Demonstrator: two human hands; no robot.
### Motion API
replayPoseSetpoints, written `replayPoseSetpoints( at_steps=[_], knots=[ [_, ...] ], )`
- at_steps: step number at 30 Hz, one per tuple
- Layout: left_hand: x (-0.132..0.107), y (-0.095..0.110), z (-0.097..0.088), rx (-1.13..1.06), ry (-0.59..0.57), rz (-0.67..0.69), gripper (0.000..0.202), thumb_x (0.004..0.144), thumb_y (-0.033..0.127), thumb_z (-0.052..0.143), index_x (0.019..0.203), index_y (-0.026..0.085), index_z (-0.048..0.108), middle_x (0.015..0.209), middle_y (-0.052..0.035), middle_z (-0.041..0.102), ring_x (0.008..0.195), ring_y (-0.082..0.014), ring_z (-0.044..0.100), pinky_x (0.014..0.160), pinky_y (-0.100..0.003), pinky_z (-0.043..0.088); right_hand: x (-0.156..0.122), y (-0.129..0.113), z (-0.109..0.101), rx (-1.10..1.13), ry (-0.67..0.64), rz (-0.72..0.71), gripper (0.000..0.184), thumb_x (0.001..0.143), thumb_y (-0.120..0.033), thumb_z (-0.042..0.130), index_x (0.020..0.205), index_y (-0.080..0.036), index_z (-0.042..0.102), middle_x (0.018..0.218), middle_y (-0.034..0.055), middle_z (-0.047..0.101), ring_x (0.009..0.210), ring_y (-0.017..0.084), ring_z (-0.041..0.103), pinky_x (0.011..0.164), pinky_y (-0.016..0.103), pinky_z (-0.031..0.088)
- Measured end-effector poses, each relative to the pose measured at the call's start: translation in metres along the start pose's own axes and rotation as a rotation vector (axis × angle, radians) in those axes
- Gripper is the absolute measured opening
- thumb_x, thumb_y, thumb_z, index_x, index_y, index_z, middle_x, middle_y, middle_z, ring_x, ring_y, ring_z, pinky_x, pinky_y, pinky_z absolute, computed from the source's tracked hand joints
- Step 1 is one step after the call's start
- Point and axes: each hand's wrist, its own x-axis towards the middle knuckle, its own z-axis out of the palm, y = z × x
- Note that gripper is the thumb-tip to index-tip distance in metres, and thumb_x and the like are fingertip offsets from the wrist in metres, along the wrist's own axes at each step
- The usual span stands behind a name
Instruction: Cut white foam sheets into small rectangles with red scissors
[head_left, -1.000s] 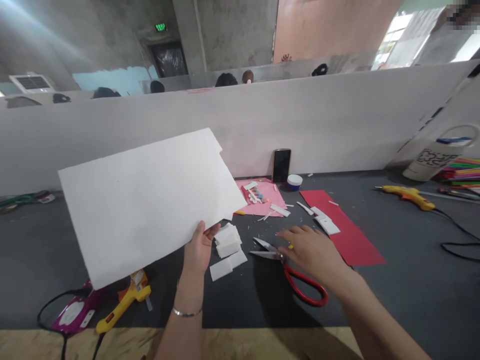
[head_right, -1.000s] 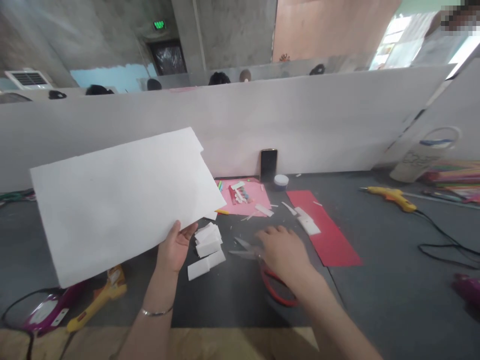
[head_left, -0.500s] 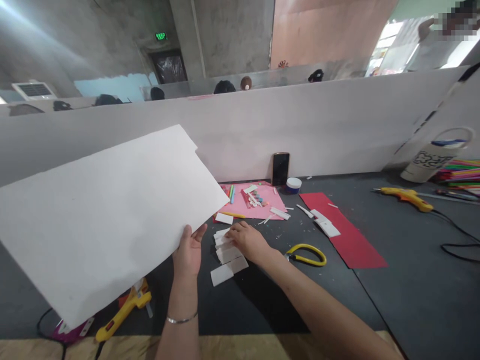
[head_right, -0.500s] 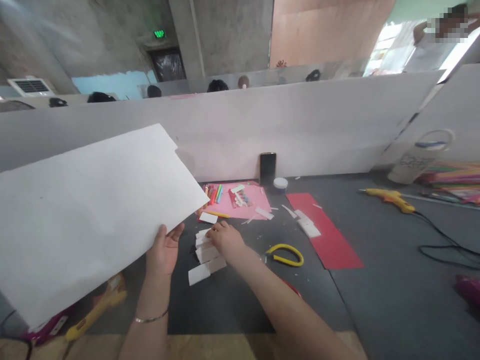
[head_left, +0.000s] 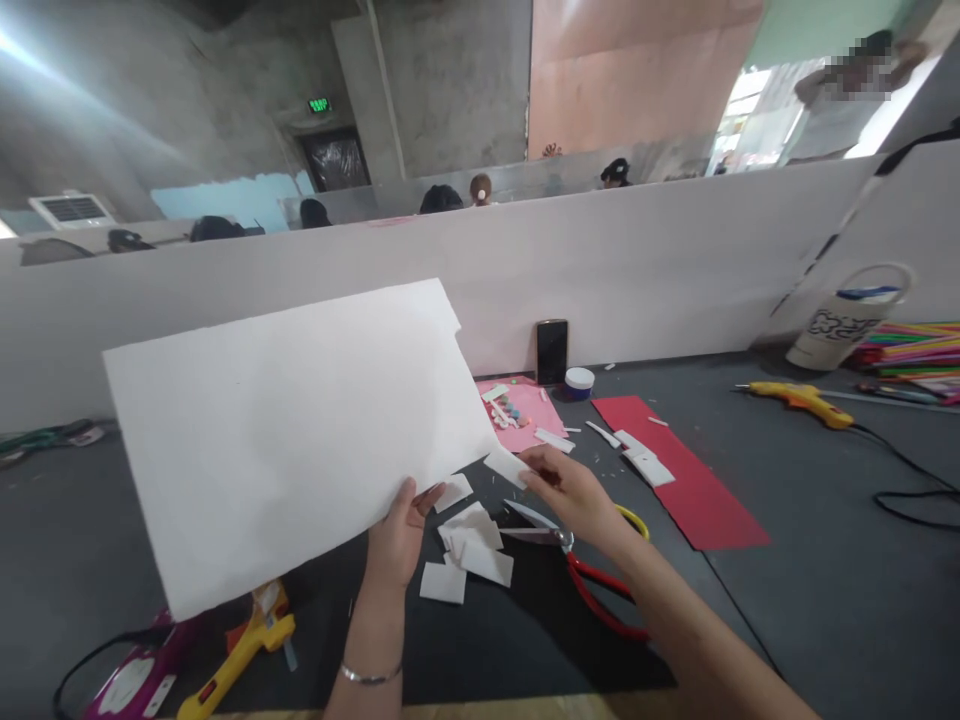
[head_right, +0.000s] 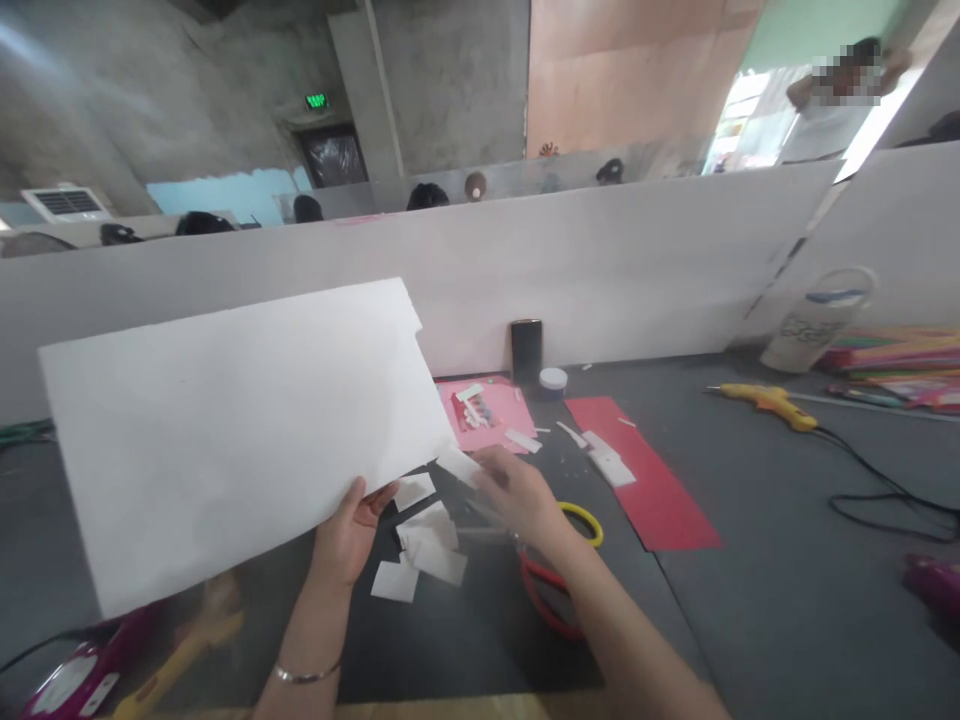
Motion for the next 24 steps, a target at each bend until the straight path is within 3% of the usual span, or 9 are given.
replayPoseSetpoints(
  at_steps=[4,9,13,15,17,20,24],
  knots=[
    [-0.002,-0.005,0.000,0.014,-0.029,-0.067,0.045,0.072,0.019,0.080,0.115,0.024,0.068,0.104,-0.0037,0.077,0.087,-0.0209,0.074,0.079,-0.034,0.062,0.004,-0.004,-0.003,0.183,0.037,0.013,0.021,0.086,-0.037,0.056,0.098,-0.021,0.063,0.086,0.0021,0.068,0.075,0.017,0.062,0.070,0.029,0.049],
    [-0.004,-0.012,0.001,0.002,-0.055,-0.129,0.041,0.070,0.018,0.080,0.110,0.020,0.070,0.101,-0.0059,0.077,0.086,-0.0226,0.074,0.079,-0.037,0.062,0.015,-0.001,0.003,0.243,-0.011,0.009,0.027,0.086,-0.037,0.055,0.106,-0.022,0.064,0.071,-0.0018,0.061,0.067,0.016,0.060,0.065,0.029,0.048],
    [-0.005,-0.018,0.003,-0.010,-0.063,-0.170,0.034,0.069,0.020,0.081,0.102,0.017,0.072,0.095,-0.0071,0.078,0.082,-0.0229,0.074,0.079,-0.039,0.061,0.016,0.006,0.007,0.296,-0.021,0.066,0.027,0.082,-0.035,0.059,0.106,-0.022,0.064,0.071,-0.0018,0.063,0.065,0.017,0.064,0.065,0.031,0.051],
    [-0.007,-0.021,0.005,-0.011,-0.069,-0.179,0.034,0.069,0.020,0.081,0.102,0.016,0.072,0.095,-0.0077,0.078,0.083,-0.0232,0.073,0.080,-0.040,0.061,0.013,0.008,0.009,0.308,0.038,0.091,0.023,0.082,-0.034,0.061,0.100,-0.021,0.064,0.073,-0.0002,0.066,0.066,0.018,0.066,0.066,0.032,0.052],
    [-0.008,-0.022,0.007,-0.013,-0.071,-0.186,0.036,0.069,0.021,0.081,0.103,0.016,0.072,0.095,-0.0076,0.078,0.083,-0.0237,0.073,0.080,-0.041,0.060,0.009,0.009,0.013,0.250,0.178,0.076,0.018,0.082,-0.035,0.063,0.094,-0.021,0.065,0.076,0.0018,0.069,0.067,0.018,0.066,0.067,0.032,0.052],
    [-0.011,-0.022,0.009,-0.016,-0.064,-0.196,0.033,0.069,0.022,0.081,0.101,0.017,0.073,0.095,-0.0063,0.078,0.081,-0.0240,0.073,0.080,-0.042,0.060,0.004,0.009,0.017,0.051,0.415,-0.131,0.010,0.084,-0.031,0.063,0.089,-0.022,0.066,0.086,0.0042,0.070,0.074,0.019,0.066,0.071,0.031,0.053],
    [-0.012,-0.020,0.009,-0.026,-0.056,-0.213,0.022,0.067,0.021,0.082,0.087,0.015,0.074,0.090,-0.0061,0.078,0.079,-0.0233,0.073,0.079,-0.041,0.061,0.002,0.011,0.020,-0.187,0.502,-0.488,0.013,0.088,-0.018,0.059,0.086,-0.024,0.070,0.093,0.0059,0.068,0.088,0.019,0.066,0.078,0.029,0.053]
  ],
)
